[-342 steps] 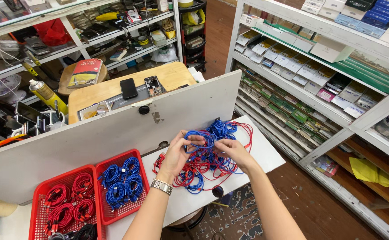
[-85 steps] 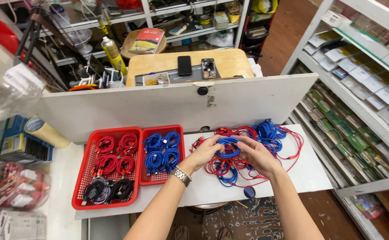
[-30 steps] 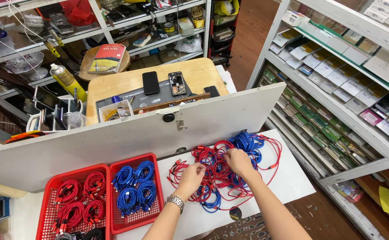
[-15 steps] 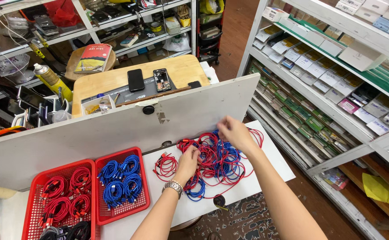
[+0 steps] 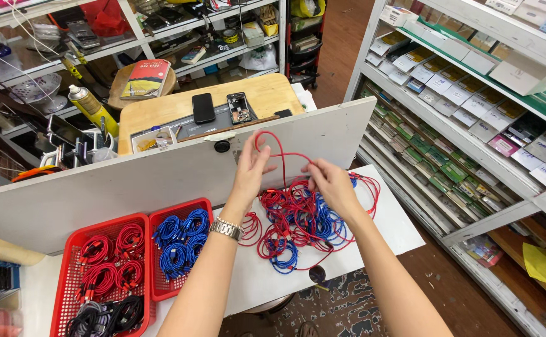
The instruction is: The person untangles and coils red and blue USB cables on a white counter, then places the coiled cables into red plastic baskets. The person handles the cables one at a time, separating them by color and organizing them into the baskets.
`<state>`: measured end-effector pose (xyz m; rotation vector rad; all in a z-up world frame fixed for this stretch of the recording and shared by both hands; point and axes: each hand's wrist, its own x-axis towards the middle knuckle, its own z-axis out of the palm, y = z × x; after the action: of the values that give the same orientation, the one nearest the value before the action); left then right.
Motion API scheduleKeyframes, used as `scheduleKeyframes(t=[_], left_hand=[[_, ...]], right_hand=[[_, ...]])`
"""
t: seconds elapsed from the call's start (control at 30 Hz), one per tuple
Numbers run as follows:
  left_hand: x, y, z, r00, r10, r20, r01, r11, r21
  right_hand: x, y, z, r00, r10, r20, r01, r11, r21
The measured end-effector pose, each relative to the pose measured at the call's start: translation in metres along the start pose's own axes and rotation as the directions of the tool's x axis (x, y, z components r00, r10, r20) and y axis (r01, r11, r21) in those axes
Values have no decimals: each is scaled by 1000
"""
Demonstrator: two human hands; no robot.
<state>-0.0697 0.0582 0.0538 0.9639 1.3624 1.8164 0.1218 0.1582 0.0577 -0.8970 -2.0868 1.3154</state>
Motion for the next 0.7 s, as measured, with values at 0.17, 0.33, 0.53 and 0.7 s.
scheduleKeyframes(t=[0.17, 0.33, 0.53, 0.7], left_hand=[[-36, -40, 10, 875, -415, 251, 386, 909, 159], [-45, -68, -14, 865, -337, 373, 191, 906, 377], [-36, -60, -79, 908, -371, 194, 258, 861, 438], [-18, -54, -55, 948, -305, 88, 251, 890, 381]], right_hand=[[10, -53, -13, 997, -72, -31, 77, 975, 209], [1, -42, -70, 951, -33, -307, 67, 993, 101], [-28, 4, -144, 865, 200, -461, -14, 927, 375], [-37, 9, -130, 903, 247, -352, -80, 901, 426]])
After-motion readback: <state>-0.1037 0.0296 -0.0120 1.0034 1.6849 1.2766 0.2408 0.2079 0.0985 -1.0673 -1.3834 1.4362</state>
